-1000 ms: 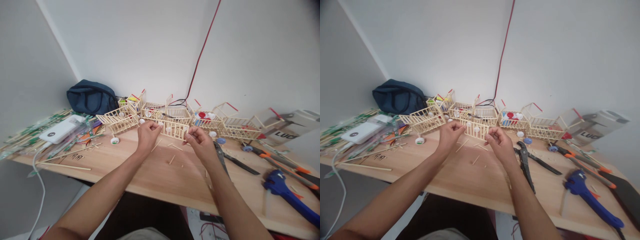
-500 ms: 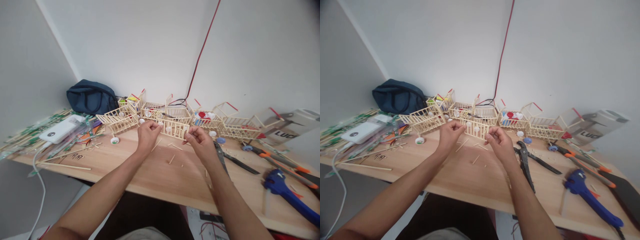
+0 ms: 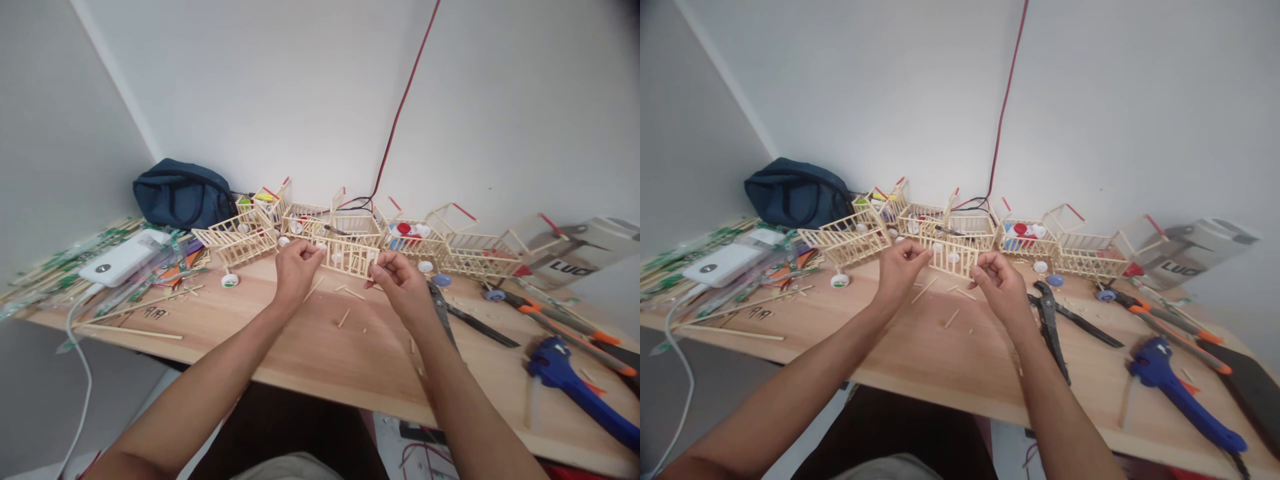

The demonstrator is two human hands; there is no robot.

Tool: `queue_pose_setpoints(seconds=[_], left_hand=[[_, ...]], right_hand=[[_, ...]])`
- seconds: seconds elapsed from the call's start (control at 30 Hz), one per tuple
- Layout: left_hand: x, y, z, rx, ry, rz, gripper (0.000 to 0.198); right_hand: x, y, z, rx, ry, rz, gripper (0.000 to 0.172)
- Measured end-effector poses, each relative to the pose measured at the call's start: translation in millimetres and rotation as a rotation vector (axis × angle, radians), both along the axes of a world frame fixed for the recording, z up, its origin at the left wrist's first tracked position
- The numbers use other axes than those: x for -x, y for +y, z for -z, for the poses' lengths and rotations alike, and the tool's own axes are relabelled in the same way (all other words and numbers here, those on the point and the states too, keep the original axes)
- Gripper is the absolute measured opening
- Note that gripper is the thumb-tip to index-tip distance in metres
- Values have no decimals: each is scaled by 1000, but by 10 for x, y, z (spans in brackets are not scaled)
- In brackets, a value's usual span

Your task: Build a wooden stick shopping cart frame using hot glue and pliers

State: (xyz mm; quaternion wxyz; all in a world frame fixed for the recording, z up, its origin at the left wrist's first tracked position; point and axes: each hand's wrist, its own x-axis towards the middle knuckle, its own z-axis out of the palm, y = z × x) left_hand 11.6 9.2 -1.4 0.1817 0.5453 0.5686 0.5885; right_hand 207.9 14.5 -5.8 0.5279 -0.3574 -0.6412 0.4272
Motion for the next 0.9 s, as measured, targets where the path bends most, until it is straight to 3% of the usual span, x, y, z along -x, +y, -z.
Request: queue_pose_setpoints(seconds=[0.9], left_hand=[[8,19,21,14,-12,9,17]], right_hand=[[8,11,0,1,15,21,27]])
